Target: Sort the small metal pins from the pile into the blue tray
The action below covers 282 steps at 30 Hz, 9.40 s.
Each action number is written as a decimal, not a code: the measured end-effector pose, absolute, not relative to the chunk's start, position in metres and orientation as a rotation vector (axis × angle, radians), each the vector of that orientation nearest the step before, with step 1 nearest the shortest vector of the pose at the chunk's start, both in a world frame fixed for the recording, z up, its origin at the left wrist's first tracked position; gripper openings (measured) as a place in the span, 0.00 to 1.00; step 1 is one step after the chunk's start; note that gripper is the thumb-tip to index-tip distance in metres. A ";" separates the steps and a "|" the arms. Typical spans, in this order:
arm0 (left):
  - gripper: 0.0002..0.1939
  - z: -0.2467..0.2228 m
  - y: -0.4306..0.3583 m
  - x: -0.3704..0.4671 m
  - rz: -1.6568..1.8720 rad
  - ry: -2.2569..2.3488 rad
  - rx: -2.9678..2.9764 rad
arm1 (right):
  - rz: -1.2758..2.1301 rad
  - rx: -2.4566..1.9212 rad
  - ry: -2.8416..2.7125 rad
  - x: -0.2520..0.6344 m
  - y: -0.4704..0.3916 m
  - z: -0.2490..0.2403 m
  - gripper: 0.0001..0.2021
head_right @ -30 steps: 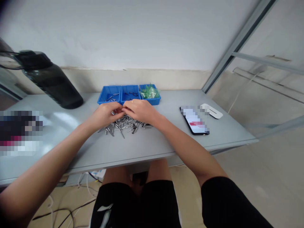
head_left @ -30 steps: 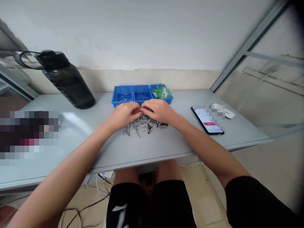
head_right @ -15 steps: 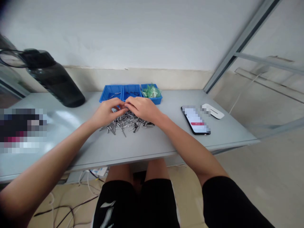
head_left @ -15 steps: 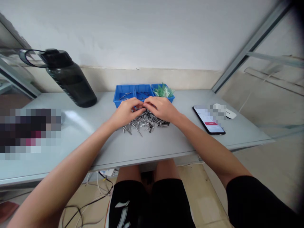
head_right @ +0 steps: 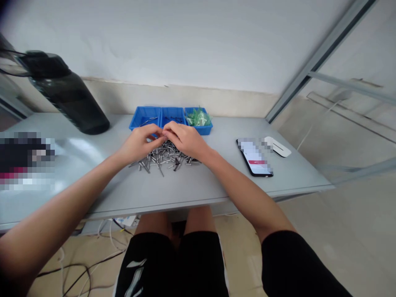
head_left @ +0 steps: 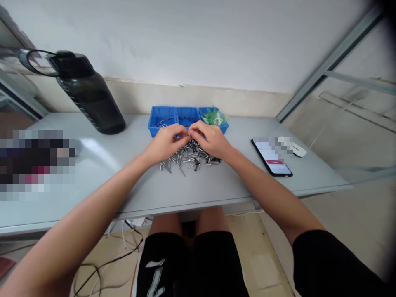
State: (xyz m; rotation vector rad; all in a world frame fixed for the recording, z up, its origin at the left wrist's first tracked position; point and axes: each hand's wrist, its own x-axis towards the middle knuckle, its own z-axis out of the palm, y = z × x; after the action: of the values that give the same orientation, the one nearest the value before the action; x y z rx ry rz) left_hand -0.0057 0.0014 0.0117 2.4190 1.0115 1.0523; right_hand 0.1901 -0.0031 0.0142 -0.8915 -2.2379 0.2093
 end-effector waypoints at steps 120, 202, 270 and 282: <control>0.09 0.013 0.008 -0.013 0.865 1.218 2.503 | 0.198 -1.027 -2.594 0.204 0.006 0.022 0.16; 0.18 0.007 0.014 -0.023 0.716 1.159 2.893 | 0.027 -1.027 -2.395 0.195 0.009 0.008 0.10; 0.08 0.008 0.010 -0.015 0.809 1.069 2.662 | 0.021 -1.002 -2.434 0.196 0.002 0.013 0.12; 0.12 0.008 0.013 -0.019 0.841 1.103 2.650 | 0.060 -1.124 -2.439 0.205 0.004 0.023 0.11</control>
State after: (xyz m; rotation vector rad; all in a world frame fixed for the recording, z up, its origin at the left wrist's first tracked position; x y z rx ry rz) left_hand -0.0187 0.0133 0.0083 2.6504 1.1031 0.8414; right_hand 0.2049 0.0038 0.0235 -1.1239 -2.4392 0.0599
